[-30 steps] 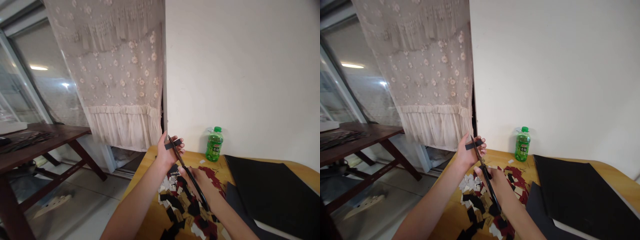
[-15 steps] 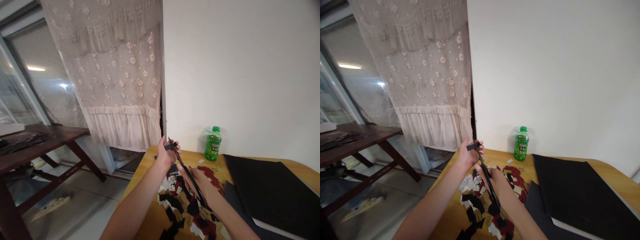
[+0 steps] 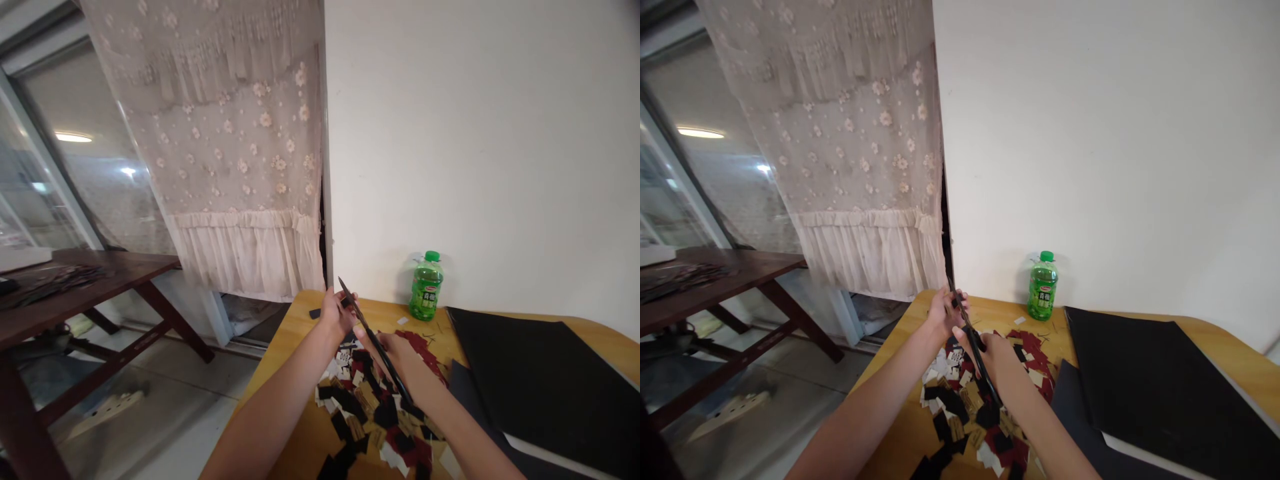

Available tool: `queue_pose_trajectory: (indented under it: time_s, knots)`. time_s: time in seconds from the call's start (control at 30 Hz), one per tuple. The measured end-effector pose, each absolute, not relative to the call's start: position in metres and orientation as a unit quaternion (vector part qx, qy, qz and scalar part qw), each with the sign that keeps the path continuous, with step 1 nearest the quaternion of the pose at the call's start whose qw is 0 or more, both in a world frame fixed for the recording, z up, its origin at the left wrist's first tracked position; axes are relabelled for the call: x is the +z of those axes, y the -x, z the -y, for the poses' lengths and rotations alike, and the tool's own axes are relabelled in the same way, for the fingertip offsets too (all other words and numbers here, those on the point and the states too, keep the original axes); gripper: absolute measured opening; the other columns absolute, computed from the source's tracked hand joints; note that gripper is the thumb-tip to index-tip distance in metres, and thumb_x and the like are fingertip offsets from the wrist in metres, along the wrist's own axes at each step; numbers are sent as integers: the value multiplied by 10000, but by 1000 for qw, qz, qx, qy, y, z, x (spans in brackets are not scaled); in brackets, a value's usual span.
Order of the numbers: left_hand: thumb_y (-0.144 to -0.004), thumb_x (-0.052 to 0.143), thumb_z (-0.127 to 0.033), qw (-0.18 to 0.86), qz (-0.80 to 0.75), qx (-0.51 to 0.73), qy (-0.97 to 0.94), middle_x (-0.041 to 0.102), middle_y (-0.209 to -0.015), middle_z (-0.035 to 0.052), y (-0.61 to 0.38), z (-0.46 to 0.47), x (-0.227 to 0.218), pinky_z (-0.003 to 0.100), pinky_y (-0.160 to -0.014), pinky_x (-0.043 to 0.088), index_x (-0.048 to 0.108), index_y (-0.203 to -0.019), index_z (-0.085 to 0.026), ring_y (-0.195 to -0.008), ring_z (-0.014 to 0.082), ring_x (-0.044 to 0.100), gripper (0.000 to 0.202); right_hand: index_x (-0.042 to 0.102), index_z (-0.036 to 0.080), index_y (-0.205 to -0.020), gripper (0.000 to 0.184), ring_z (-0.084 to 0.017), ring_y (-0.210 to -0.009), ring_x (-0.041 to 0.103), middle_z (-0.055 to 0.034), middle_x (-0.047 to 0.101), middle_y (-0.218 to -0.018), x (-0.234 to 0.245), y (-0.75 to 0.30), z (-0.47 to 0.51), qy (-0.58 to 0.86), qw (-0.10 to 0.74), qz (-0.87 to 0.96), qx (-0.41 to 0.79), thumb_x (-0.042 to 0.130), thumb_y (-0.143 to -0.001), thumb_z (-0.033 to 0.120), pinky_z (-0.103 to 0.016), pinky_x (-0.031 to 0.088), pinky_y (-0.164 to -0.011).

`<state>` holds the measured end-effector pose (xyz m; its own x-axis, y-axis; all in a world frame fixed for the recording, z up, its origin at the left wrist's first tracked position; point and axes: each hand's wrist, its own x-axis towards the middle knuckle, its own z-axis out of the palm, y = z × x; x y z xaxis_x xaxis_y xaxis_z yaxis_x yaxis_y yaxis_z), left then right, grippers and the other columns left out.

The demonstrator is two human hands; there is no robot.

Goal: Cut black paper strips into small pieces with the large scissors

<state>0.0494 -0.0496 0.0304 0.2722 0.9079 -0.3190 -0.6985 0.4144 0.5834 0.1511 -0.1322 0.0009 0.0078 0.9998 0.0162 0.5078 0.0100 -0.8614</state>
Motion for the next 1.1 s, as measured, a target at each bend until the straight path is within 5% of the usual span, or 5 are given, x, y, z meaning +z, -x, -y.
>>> queue_pose_trajectory:
  time_s: [0.3,0.53,0.8,1.1]
  knots:
    - [-925,221,-355,795,-342,476,-156,456,-537,16,-58,42,17,182,-407,249,421,-649,-154,-396,79,387,395,437,203,-490,499,-129,-393,449,12,464,-420,1,-151,127,609,410,601,316,466,-745,632,-248,362,-436]
    - [-877,330,-375,791,-362,450,-202,427,-508,-17,-71,54,1,214,-398,267,464,-658,-164,-346,97,392,332,394,234,-577,311,-175,-505,526,-18,554,-536,9,-155,127,616,500,586,166,587,-662,462,-289,435,-526]
    - [-868,393,-436,719,-330,535,-296,473,-546,-13,-73,64,2,196,-453,348,455,-654,-170,-420,85,444,348,574,168,-757,192,-240,-659,635,-99,672,-717,0,-150,127,594,491,614,171,548,-695,348,-321,493,-634]
    - [-792,454,-612,633,-305,586,-403,484,-556,-5,-72,72,8,184,-427,320,459,-667,-178,-471,93,443,452,541,173,-696,210,-207,-526,562,-56,607,-573,-6,-148,125,606,501,605,123,556,-686,382,-305,464,-522]
